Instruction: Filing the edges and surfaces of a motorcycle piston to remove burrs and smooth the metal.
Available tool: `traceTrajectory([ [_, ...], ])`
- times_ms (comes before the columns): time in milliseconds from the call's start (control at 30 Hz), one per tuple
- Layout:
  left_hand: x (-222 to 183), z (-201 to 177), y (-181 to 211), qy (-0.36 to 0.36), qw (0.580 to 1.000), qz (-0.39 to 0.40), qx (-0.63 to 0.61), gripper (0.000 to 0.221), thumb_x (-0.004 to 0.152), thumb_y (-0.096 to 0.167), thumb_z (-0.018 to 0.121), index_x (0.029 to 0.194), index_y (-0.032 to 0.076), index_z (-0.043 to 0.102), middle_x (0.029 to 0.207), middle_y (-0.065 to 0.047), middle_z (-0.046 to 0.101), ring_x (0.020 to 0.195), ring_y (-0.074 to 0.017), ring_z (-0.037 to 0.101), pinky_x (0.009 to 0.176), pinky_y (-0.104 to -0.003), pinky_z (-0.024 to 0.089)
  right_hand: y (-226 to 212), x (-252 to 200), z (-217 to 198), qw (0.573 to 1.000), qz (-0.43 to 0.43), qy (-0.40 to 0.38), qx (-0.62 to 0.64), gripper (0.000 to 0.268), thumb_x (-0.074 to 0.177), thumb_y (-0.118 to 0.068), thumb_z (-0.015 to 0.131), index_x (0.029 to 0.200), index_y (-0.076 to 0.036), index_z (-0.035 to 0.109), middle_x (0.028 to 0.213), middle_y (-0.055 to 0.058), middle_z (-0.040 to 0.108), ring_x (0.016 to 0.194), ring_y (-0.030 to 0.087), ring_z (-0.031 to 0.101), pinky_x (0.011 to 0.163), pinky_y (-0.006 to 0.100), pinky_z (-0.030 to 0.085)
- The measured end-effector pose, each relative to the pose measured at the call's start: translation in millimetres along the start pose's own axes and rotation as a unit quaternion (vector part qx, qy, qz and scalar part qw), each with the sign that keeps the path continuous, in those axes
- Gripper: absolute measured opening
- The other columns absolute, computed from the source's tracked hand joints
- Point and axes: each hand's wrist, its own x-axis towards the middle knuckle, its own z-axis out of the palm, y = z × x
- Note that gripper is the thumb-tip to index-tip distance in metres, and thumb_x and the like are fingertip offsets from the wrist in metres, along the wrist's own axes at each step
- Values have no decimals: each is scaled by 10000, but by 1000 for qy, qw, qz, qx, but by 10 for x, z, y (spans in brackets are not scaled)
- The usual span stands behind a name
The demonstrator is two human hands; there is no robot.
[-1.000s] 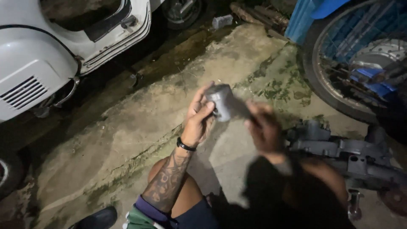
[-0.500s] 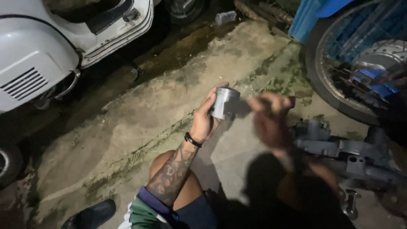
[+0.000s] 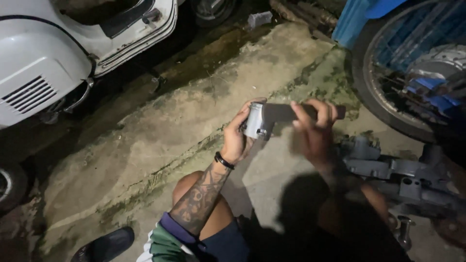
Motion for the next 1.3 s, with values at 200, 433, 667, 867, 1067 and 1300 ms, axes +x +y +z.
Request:
traceTrajectory([
  [200,24,-58,-132,-10,999,0,51,426,1005,236,492,1340,-1,605,1211,-213,645,1024,-268,671,893,-372,562,-243,-18,109,971,145,66,178,262,879,-284,898,952,-155,682,722,-35,621,750,180,651,1131,432,219],
  [433,-2,36,1,-11,999,-38,-20,406,1024,252,502,1339,6,577,1238,-193,623,1081,-263,638,928,-365,538,-214,16,118,988,142,-65,22,226,926,-312,785,962,-124,665,921,106,627,878,336,629,1001,505,386],
  [667,120,-152,-156,134,981,-127,-61,348,987,302,629,1251,80,674,1154,-238,674,899,-243,705,744,-381,621,-309,-91,77,995,-101,11,12,359,1047,-348,514,1346,-296,705,1280,112,532,1211,318,537,1047,598,337],
  [867,-22,79,-66,125,986,-99,-47,450,988,382,575,1286,49,627,1053,-220,709,851,-339,742,701,-491,647,94,-119,63,993,-54,-11,-107,403,1127,-233,476,1477,-115,638,1343,224,503,1230,374,483,1137,536,195],
  [1067,59,57,38,132,983,-116,-60,414,1006,381,584,1232,38,635,981,-219,712,768,-353,741,604,-487,652,-76,127,-178,997,67,-46,-12,443,1136,-350,401,1533,-242,564,1295,175,510,1185,330,525,1030,509,217],
  [1300,5,-150,-87,181,971,-136,-78,406,943,393,663,1164,53,641,965,-143,708,750,-284,742,566,-381,640,-150,-165,126,988,9,-12,-153,200,1042,-305,696,1187,-169,697,1112,148,605,969,352,602,936,518,328],
])
